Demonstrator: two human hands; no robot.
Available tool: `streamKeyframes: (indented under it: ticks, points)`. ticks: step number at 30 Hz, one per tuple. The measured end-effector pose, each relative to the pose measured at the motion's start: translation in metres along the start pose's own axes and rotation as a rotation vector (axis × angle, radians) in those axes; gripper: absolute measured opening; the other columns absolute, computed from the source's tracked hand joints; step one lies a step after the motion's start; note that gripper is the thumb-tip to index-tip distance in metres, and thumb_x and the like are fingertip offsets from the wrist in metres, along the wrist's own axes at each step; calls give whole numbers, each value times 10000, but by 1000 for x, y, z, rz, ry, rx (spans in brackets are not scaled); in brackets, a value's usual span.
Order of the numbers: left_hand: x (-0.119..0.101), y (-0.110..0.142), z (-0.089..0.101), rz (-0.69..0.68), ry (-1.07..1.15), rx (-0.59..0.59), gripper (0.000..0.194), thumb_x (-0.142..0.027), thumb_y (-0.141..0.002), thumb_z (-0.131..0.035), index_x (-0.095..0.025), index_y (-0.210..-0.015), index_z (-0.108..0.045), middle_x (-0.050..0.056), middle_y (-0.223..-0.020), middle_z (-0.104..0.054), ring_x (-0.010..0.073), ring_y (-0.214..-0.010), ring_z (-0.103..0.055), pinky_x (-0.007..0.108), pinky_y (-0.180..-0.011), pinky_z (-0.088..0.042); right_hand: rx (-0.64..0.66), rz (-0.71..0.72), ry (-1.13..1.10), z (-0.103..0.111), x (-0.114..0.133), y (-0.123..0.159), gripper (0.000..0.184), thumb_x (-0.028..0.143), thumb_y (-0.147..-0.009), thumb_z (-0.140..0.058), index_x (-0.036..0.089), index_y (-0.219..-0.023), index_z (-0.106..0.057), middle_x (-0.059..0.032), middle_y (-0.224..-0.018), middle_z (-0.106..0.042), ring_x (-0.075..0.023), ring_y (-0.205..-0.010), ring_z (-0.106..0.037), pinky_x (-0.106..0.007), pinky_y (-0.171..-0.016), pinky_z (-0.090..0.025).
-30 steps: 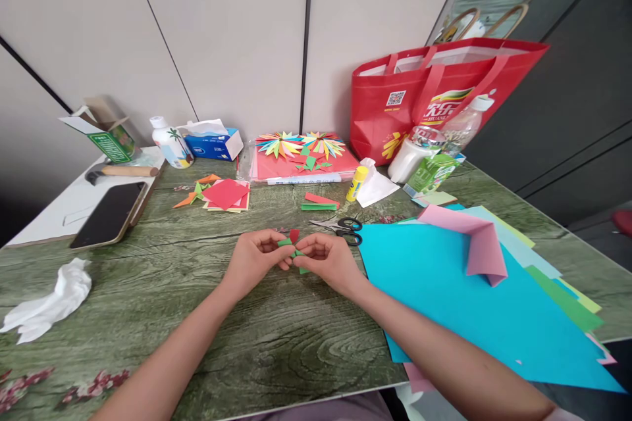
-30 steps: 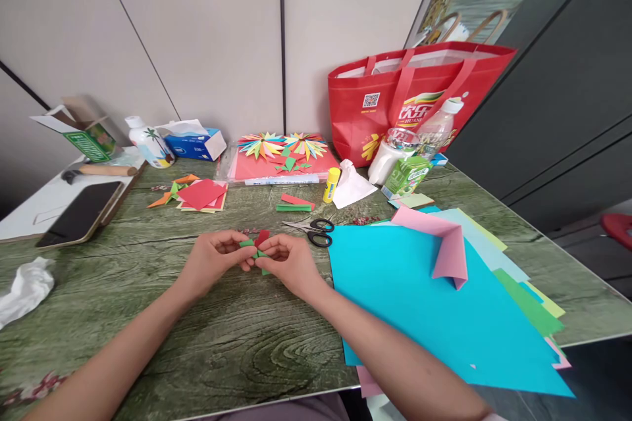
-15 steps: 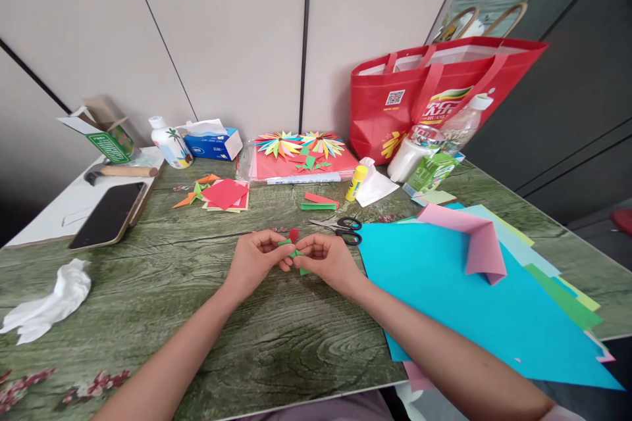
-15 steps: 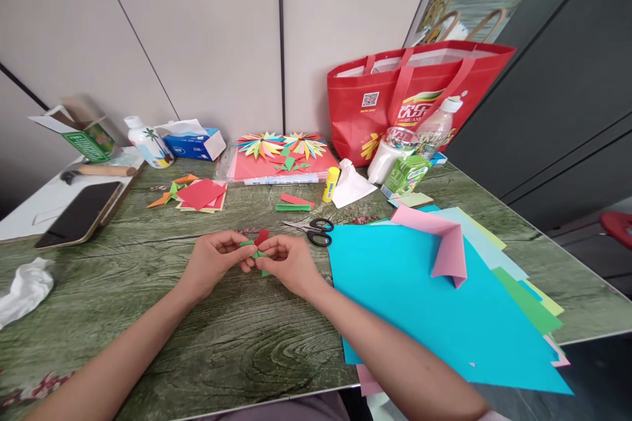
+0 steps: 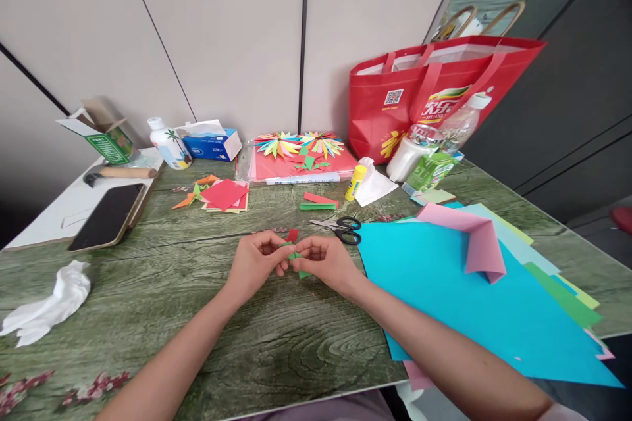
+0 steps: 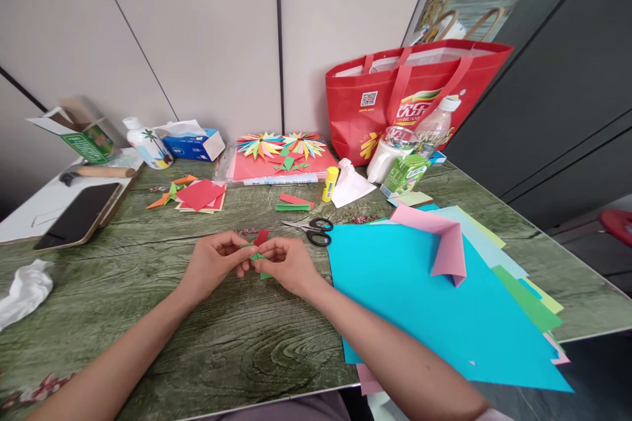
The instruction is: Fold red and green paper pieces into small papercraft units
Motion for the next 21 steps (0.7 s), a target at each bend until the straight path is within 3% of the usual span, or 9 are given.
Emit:
streamKeyframes:
  ticks: [7,14,21]
  points:
    - [11,0,-3,119,164,14,251,-297,-604,-710,-130,-570,-525,-31,-428,-566,59,-352,-466,169,-371,-380,-20,135,125,-2,5,1,287,181,-640,-633,150,-916,-560,48,-589,-560,-85,-540,-526,-221,-551,-413]
    - [7,-1,-3,127,153,120,280,-254,-558,-740,-129,-744,-572,2,-538,-641,120,-486,-582,230,-494,-468,-40,64,52,2,-4,-2,302,217,-606,-666,151,-876,-549,45,-588,-583,-88,-517,-535,-224,-533,-423]
    - [8,0,0,135,111,119,270,-216,-542,-733,-137,-702,-530,-36,-446,-572,87,-392,-500,208,-435,-406,14,56,48,-4,1,2,278,213,-607,-668,152,-852,-551,41,-596,-591,-92,-531,-546,-235,-556,-431]
Point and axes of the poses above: each hand's wrist, its own y-axis away from the middle knuckle, its own z-axis out of the back of the hand, x = y × z, the point moved 6 cm from there along -y, towards the middle knuckle
